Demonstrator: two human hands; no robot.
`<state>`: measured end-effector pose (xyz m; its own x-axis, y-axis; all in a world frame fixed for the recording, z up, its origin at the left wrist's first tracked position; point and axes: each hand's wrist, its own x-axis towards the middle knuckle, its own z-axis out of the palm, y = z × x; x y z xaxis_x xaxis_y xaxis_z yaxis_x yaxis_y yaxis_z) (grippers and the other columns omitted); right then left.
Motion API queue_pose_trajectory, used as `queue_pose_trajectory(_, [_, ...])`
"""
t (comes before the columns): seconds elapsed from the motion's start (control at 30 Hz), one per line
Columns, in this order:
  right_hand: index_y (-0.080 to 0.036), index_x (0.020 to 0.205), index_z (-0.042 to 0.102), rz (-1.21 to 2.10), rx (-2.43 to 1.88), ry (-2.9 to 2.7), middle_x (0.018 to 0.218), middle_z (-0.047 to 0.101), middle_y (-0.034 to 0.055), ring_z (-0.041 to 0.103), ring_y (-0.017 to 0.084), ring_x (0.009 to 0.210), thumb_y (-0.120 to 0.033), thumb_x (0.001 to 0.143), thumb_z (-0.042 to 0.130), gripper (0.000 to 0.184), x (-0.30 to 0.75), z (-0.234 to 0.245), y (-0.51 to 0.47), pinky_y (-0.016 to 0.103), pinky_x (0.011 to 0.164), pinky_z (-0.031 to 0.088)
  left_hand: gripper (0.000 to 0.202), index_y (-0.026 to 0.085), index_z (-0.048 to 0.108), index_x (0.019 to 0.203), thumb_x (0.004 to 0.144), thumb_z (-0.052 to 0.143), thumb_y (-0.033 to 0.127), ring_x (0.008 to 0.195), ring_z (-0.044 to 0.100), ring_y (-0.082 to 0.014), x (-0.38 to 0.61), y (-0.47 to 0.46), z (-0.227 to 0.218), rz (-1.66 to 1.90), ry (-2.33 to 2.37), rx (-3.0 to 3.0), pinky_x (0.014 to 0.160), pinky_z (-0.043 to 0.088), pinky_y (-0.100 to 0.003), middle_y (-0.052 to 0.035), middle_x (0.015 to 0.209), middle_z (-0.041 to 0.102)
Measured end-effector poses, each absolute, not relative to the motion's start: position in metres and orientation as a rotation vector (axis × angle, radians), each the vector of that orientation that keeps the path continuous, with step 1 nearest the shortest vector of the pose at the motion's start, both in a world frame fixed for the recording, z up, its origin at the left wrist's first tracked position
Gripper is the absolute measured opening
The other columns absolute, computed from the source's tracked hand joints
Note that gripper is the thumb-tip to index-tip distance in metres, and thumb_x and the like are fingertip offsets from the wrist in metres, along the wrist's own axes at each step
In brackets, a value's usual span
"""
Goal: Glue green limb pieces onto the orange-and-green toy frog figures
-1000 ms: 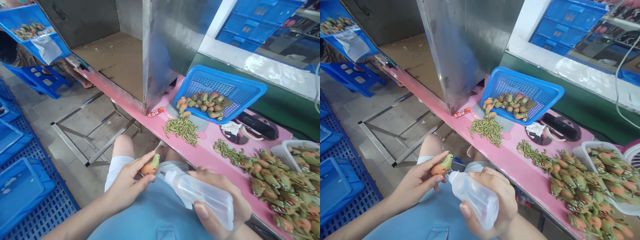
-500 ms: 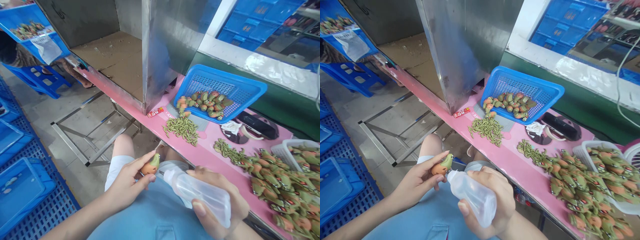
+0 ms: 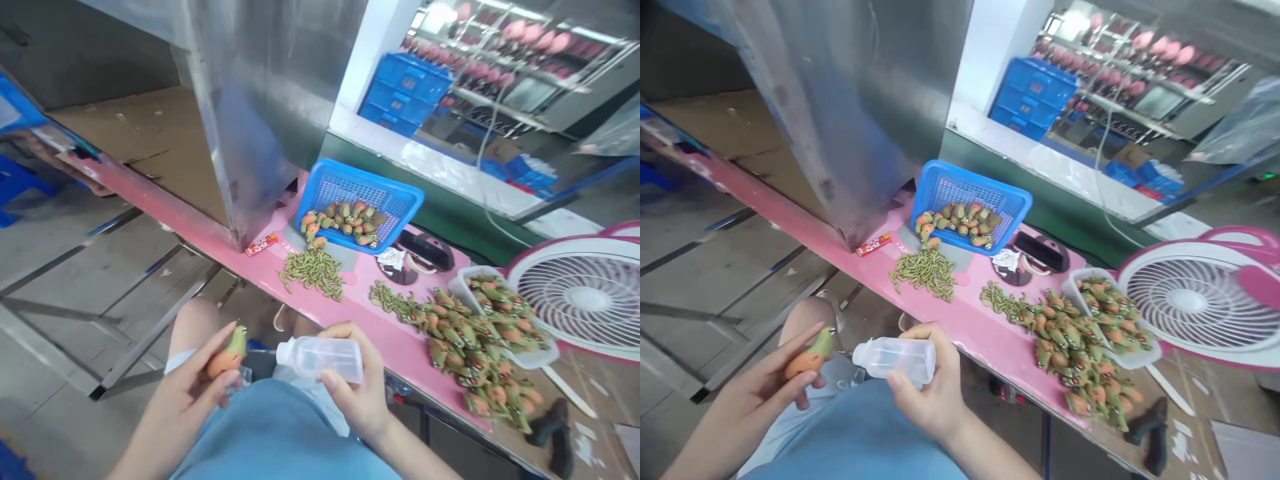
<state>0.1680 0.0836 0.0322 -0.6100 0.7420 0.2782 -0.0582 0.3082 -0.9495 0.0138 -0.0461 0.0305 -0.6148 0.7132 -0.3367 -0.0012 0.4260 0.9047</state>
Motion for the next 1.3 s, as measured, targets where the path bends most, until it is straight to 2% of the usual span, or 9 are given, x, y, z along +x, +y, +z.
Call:
queue_pose_trajectory(0.1, [-0.016,0.08,0.048,1.468,-0.823,-1.692,0.062,0.054,0.0014,0.051,0.013,0.051,-0.046,0.071,0.06,0.033,0.185,0.004,0.094,0.022,0.046,0.041,0.07,0.015,0.05,0.121,0.066,0.056,0.058,0.05,0.054,-0.0155,0.003,-0.052,0.021,1.23,2.054,0.503,0.059,0.05,-0.025,0.0016,0.058,0.062])
queue_pose_trajectory(0.2, [-0.017,0.083,0.043,1.286,-1.053,-1.513,0.063,0.052,-0.0006,0.05,0.013,0.054,-0.042,0.067,0.064,0.036,0.204,-0.025,0.112,0.021,0.048,0.04,0.079,0.012,0.044,0.124,0.064,0.056,0.062,0.052,0.056,-0.0163,-0.008,-0.057,0.012,1.192,2.077,0.471,0.063,0.05,-0.026,0.0,0.062,0.064])
queue_pose_trajectory(0.4, [-0.019,0.101,0.033,0.995,-1.274,-1.32,0.095,0.054,0.0089,0.056,0.019,0.083,-0.043,0.064,0.063,0.053,0.23,-0.059,0.153,0.03,0.069,0.045,0.062,0.017,0.053,0.115,0.067,0.059,0.054,0.049,0.053,-0.015,0.005,-0.048,0.019,1.414,2.061,0.371,0.061,0.049,-0.027,0.0025,0.059,0.062])
queue_pose_trajectory(0.6, [-0.017,0.093,0.038,0.739,-1.355,-1.448,0.088,0.052,0.0061,0.054,0.021,0.082,-0.047,0.063,0.063,0.049,0.244,-0.072,0.17,0.037,0.075,0.044,0.06,0.015,0.053,0.114,0.067,0.06,0.051,0.049,0.051,-0.0139,0.012,-0.046,0.021,1.419,1.982,0.346,0.058,0.047,-0.024,0.0027,0.057,0.061])
queue_pose_trajectory(0.73, [-0.016,0.101,0.04,0.37,-1.368,-1.523,0.098,0.042,0.0095,0.045,0.023,0.084,-0.04,0.065,0.067,0.051,0.25,-0.07,0.148,0.039,0.073,0.037,0.064,0.013,0.05,0.117,0.068,0.057,0.052,0.049,0.051,-0.0137,0.008,-0.054,0.018,1.378,2.015,0.338,0.06,0.046,-0.025,0.0027,0.058,0.061])
queue_pose_trajectory(0.83, [-0.016,0.098,0.044,0.255,-1.203,-1.721,0.092,0.044,0.0091,0.044,0.023,0.081,-0.036,0.072,0.062,0.038,0.233,-0.068,0.125,0.037,0.069,0.035,0.06,0.013,0.051,0.115,0.068,0.058,0.05,0.05,0.052,-0.0144,0.01,-0.057,0.02,1.409,2.017,0.303,0.059,0.047,-0.026,0.0019,0.059,0.061])
queue_pose_trajectory(0.97, [-0.019,0.087,0.052,0.393,-0.949,-2.148,0.082,0.053,0.0057,0.049,0.021,0.078,-0.03,0.083,0.048,0.012,0.175,-0.069,0.115,0.034,0.068,0.039,0.056,0.015,0.053,0.114,0.068,0.059,0.047,0.048,0.051,-0.0137,0.019,-0.049,0.029,1.471,1.928,0.336,0.056,0.048,-0.026,0.0028,0.057,0.06])
queue_pose_trajectory(1.1, [-0.017,0.085,0.055,0.413,-1.01,-2.299,0.086,0.054,0.0095,0.047,0.026,0.079,-0.024,0.08,0.053,0.009,0.117,-0.066,0.129,0.037,0.067,0.036,0.057,0.016,0.053,0.115,0.067,0.061,0.045,0.054,0.054,-0.0145,0.026,-0.043,0.036,1.494,1.802,0.381,0.054,0.049,-0.025,0.0014,0.061,0.062])
queue_pose_trajectory(1.3, [-0.014,0.07,0.055,0.518,-1.063,-2.363,0.077,0.056,0.0118,0.049,0.029,0.077,-0.015,0.078,0.055,0.008,0.089,-0.06,0.142,0.04,0.066,0.037,0.049,0.018,0.054,0.115,0.07,0.059,0.036,0.057,0.055,-0.0138,0.027,-0.051,0.039,1.491,1.794,0.388,0.053,0.049,-0.024,-0.0006,0.072,0.065])
